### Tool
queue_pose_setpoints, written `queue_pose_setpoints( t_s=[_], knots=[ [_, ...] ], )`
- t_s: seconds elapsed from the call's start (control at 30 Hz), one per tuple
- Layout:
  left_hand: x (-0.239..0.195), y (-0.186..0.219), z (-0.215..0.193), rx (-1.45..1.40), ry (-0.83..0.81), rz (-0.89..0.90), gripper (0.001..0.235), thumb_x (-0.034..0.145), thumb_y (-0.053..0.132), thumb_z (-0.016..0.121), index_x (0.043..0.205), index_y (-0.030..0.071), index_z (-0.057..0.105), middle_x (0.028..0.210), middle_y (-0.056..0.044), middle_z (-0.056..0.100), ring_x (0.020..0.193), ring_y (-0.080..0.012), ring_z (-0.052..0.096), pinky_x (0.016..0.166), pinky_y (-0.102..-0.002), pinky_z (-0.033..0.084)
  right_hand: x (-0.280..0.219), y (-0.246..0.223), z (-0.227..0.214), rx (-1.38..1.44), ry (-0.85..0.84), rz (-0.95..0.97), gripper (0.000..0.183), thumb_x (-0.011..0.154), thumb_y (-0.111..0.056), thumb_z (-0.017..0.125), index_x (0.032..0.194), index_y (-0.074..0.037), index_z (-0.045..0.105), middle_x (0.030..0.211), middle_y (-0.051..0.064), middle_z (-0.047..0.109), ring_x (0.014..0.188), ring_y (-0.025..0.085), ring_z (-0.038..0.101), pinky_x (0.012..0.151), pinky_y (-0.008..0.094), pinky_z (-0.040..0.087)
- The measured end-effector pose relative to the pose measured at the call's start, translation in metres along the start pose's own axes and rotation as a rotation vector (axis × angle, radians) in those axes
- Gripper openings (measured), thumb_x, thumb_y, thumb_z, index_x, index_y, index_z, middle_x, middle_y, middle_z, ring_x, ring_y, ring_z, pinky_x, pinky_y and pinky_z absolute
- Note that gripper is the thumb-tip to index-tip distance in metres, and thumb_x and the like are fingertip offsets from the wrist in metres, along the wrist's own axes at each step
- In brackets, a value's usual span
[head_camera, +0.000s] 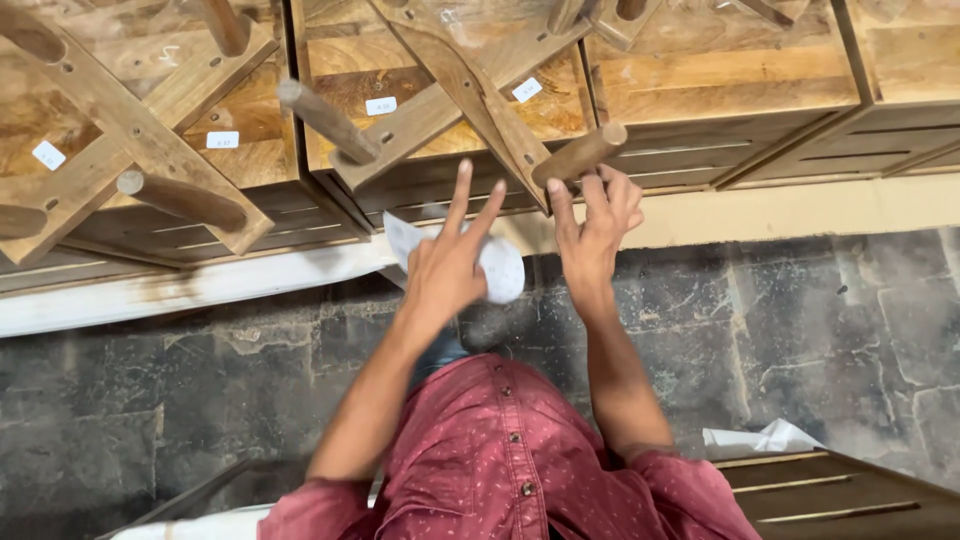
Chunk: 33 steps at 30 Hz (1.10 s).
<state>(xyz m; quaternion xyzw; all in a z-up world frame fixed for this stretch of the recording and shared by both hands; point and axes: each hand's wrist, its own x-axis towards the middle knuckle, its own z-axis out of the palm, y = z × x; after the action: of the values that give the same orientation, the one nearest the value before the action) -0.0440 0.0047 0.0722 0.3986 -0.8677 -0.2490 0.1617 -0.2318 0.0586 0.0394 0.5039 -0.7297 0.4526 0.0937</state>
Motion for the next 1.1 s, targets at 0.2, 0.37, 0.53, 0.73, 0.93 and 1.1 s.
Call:
queue_pose_setpoints(
  t_s=[0.2, 0.37, 0.53, 0.73, 0.93, 1.1],
  knots=[
    [-0.043, -0.010, 0.008, -0.123, -0.017, -0.084, 0.106, 0.058, -0.006, 0.069, 0.154, 0.031, 0.041, 0.170, -0.017, 0.006, 0.069, -0.0438, 0.070, 0.062, -0.045, 0.060, 0.053, 0.008, 0.040, -0.006, -0.067, -0.062, 0.025, 0.103, -0.028, 0.076, 0.113, -0.005, 0.071, 0.109, 0.008, 0.064, 0.111, 0.029, 0.051, 0.098, 0.048, 0.031],
    [-0.041, -0.014, 0.011, -0.389, 0.049, -0.076, 0.090, 0.067, -0.007, 0.063, 0.150, 0.025, 0.051, 0.169, -0.014, 0.022, 0.079, -0.0369, 0.074, 0.070, -0.038, 0.061, 0.066, 0.009, 0.045, 0.024, -0.098, -0.059, 0.028, 0.102, -0.025, 0.075, 0.118, -0.004, 0.070, 0.111, 0.009, 0.066, 0.110, 0.030, 0.053, 0.098, 0.047, 0.032],
    [-0.017, -0.011, 0.025, -0.500, 0.079, 0.049, 0.076, 0.072, -0.010, 0.058, 0.143, 0.017, 0.060, 0.167, -0.013, 0.037, 0.130, -0.0374, 0.064, 0.083, -0.034, 0.061, 0.074, 0.060, 0.023, 0.067, 0.005, -0.036, 0.032, 0.104, -0.019, 0.074, 0.131, -0.003, 0.067, 0.114, 0.010, 0.068, 0.109, 0.027, 0.058, 0.099, 0.043, 0.043],
    [0.018, -0.021, 0.049, -0.501, -0.152, 0.134, 0.075, 0.071, -0.006, 0.061, 0.143, 0.015, 0.062, 0.164, -0.015, 0.034, 0.131, -0.0394, 0.056, 0.101, -0.042, 0.054, 0.156, 0.171, -0.002, 0.090, 0.136, 0.152, 0.047, 0.101, -0.011, 0.076, 0.144, -0.004, 0.059, 0.115, 0.009, 0.065, 0.101, 0.019, 0.062, 0.087, 0.034, 0.051],
    [0.043, -0.016, 0.054, -0.554, -0.235, 0.138, 0.068, 0.074, -0.004, 0.058, 0.138, 0.018, 0.064, 0.164, -0.011, 0.038, 0.133, -0.0360, 0.059, 0.092, -0.039, 0.059, 0.271, 0.338, -0.013, 0.225, 0.304, 0.035, 0.084, 0.097, -0.008, 0.088, 0.151, 0.004, 0.025, 0.126, 0.015, 0.058, 0.106, 0.022, 0.058, 0.095, 0.035, 0.053],
    [0.047, -0.002, 0.057, -0.517, -0.094, 0.181, 0.065, 0.076, -0.008, 0.061, 0.137, 0.012, 0.066, 0.163, -0.013, 0.038, 0.129, -0.0373, 0.060, 0.087, -0.037, 0.060, 0.318, 0.358, -0.014, 0.602, 0.096, 0.166, 0.052, 0.102, -0.007, 0.085, 0.137, 0.002, 0.048, 0.127, 0.014, 0.063, 0.113, 0.020, 0.061, 0.102, 0.036, 0.053]
  ],
)
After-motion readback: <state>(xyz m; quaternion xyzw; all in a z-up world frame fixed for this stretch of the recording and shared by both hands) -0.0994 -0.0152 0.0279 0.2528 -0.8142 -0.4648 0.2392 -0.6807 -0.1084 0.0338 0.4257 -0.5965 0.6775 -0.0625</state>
